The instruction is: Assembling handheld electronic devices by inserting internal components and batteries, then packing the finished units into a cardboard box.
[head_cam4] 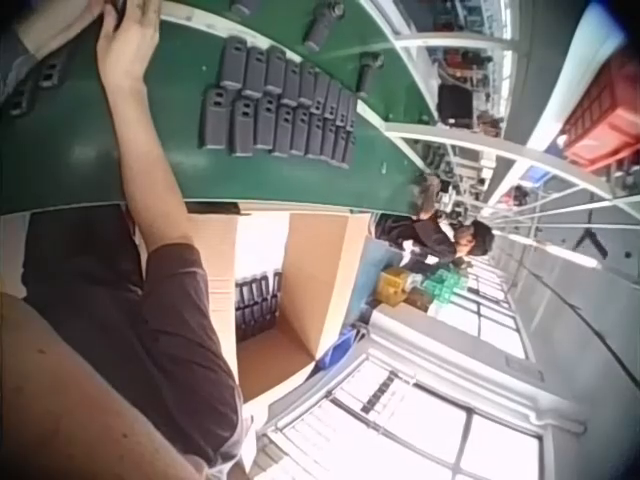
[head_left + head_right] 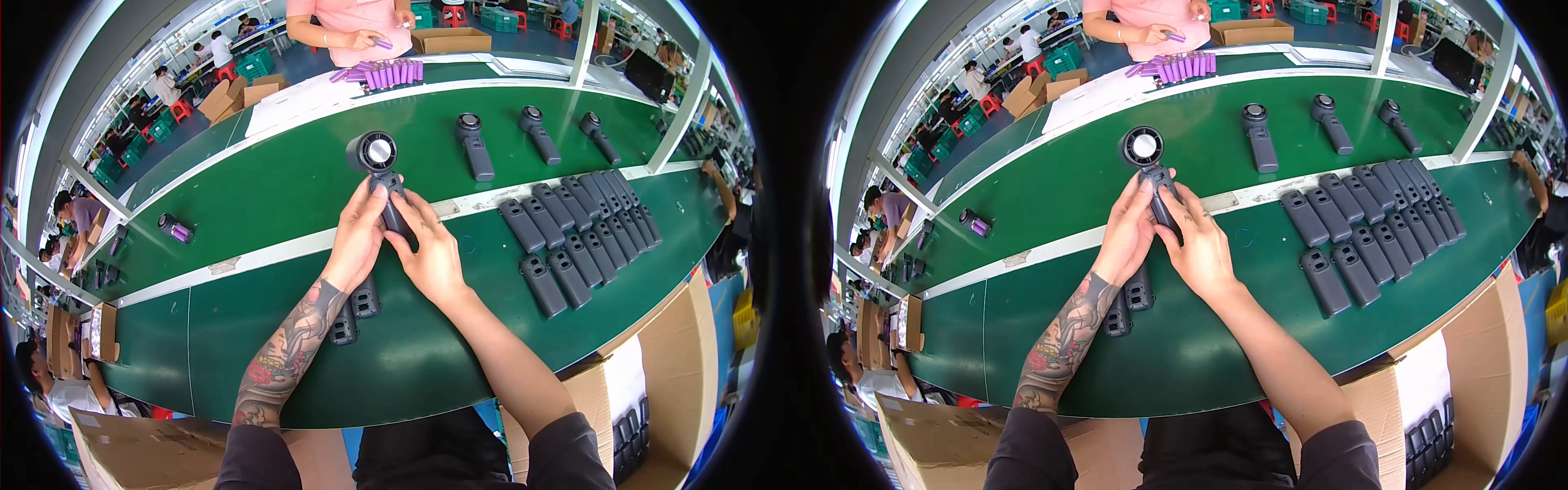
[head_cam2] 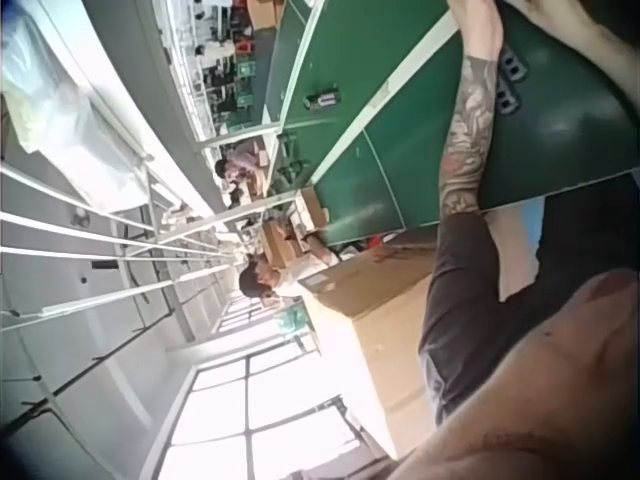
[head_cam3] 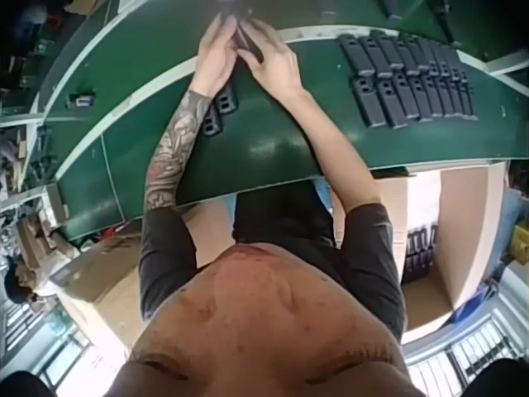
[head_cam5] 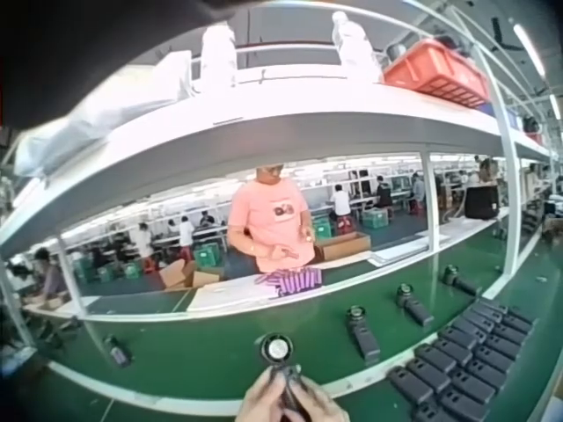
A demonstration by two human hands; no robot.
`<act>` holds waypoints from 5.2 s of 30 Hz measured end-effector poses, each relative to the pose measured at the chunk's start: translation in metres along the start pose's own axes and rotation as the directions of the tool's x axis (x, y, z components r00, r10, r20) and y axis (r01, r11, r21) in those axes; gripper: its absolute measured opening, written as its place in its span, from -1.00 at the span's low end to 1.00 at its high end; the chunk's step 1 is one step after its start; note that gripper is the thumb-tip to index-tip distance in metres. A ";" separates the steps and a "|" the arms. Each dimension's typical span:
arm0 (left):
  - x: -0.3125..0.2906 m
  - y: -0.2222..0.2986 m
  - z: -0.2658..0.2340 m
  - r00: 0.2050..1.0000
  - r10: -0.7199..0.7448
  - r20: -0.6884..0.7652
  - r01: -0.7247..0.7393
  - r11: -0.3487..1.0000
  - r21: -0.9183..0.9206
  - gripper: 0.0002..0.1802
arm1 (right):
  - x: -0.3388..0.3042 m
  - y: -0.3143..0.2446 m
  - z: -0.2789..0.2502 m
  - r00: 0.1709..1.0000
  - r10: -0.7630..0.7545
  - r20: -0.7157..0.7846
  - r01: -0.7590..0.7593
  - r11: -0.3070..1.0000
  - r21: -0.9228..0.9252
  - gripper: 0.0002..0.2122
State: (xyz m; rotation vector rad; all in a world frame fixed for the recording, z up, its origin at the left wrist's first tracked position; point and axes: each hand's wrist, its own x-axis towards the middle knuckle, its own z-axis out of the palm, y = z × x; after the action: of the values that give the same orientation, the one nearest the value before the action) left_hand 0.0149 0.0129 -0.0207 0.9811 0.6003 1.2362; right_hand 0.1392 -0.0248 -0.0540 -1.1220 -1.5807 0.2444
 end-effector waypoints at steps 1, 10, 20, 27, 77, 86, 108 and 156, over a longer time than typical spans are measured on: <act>0.000 0.000 -0.002 1.000 0.018 0.017 -0.018 0.999 0.032 -0.55 | 0.000 -0.001 0.000 1.000 -0.008 0.009 0.008 0.999 -0.034 -0.47; 0.001 0.003 -0.006 0.996 0.044 0.083 -0.053 0.993 0.107 -0.55 | 0.007 -0.006 -0.004 0.996 -0.093 0.005 0.092 0.983 -0.160 -0.44; -0.002 0.003 -0.010 0.991 -0.063 0.120 0.024 0.953 0.303 -0.53 | 0.006 -0.001 -0.001 0.887 0.382 0.258 -0.458 0.664 0.591 -0.36; 0.001 -0.010 -0.013 0.949 0.181 0.256 -0.302 0.748 0.591 -0.46 | 0.009 -0.008 -0.014 0.931 0.274 0.241 -0.338 0.897 0.286 -0.37; 0.031 0.132 -0.407 0.411 0.448 -0.794 0.818 0.202 0.538 0.03 | -0.014 0.002 0.005 0.934 -0.127 0.335 0.217 0.944 -0.247 -0.64; 0.019 0.149 -0.368 0.784 0.049 -0.619 0.399 0.724 0.563 -0.40 | -0.004 0.002 0.003 0.900 0.059 0.433 0.014 0.986 -0.164 -0.65; -0.010 0.013 -0.019 0.997 -0.013 -0.081 0.021 0.995 0.101 -0.53 | 0.007 -0.012 -0.010 0.966 0.209 0.149 -0.247 0.915 0.320 -0.59; -0.019 0.002 -0.027 0.982 0.017 0.189 -0.138 0.750 0.647 -0.54 | -0.001 -0.014 0.000 0.910 0.274 0.311 -0.331 0.932 0.147 -0.41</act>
State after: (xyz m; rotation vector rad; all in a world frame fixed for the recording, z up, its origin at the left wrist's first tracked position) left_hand -0.0134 0.0022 -0.0341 1.7077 0.8953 0.9989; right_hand 0.1320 -0.0331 -0.0454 -1.2132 -1.5828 0.7881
